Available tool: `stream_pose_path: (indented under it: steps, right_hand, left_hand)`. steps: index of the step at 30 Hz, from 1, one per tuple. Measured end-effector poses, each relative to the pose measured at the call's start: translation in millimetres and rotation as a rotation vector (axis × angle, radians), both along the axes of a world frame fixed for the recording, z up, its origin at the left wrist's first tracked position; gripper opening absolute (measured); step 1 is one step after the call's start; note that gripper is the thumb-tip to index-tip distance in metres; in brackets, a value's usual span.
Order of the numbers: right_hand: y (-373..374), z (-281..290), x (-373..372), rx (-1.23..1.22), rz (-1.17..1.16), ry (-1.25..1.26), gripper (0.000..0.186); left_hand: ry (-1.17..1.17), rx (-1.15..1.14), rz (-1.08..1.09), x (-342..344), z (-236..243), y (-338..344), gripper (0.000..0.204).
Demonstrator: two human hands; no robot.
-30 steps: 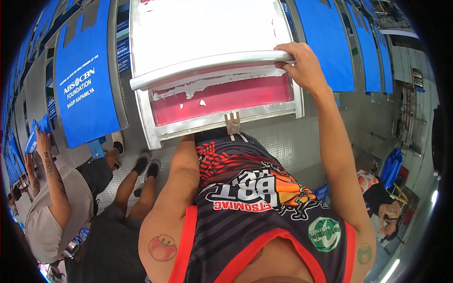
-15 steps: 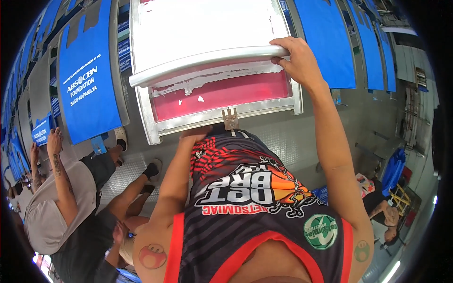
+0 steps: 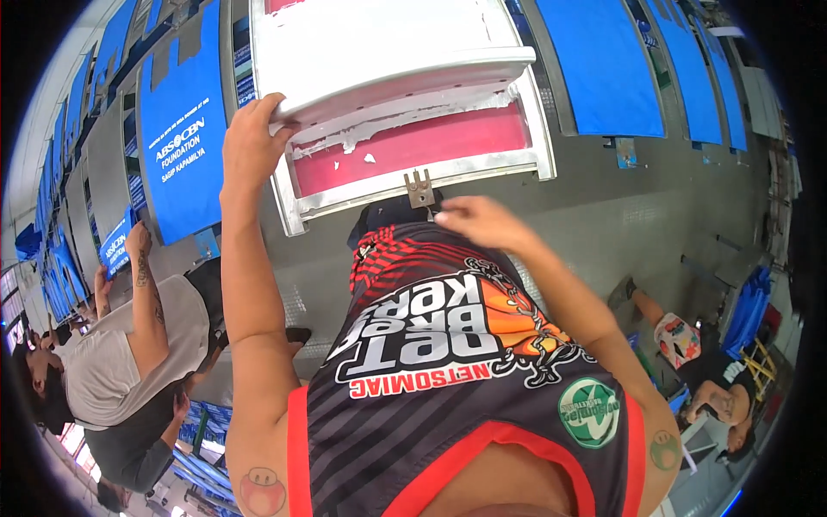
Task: Manually printing logos on tote bags using a screen printing frame and a squeegee.
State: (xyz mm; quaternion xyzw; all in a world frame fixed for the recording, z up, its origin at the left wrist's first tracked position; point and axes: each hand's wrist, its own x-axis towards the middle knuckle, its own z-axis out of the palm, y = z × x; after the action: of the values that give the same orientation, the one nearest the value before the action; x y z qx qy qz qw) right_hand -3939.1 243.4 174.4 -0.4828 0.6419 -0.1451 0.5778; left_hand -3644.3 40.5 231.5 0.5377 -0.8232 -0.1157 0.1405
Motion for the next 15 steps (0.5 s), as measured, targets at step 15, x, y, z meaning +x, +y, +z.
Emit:
stream_pose_path:
  steps: [15]
  right_hand:
    - [-15.2, -16.3, 34.6, 0.045, -0.219, -0.087, 0.033]
  left_hand:
    - [-0.014, 0.191, -0.016, -3.1, -3.2, -10.5, 0.037]
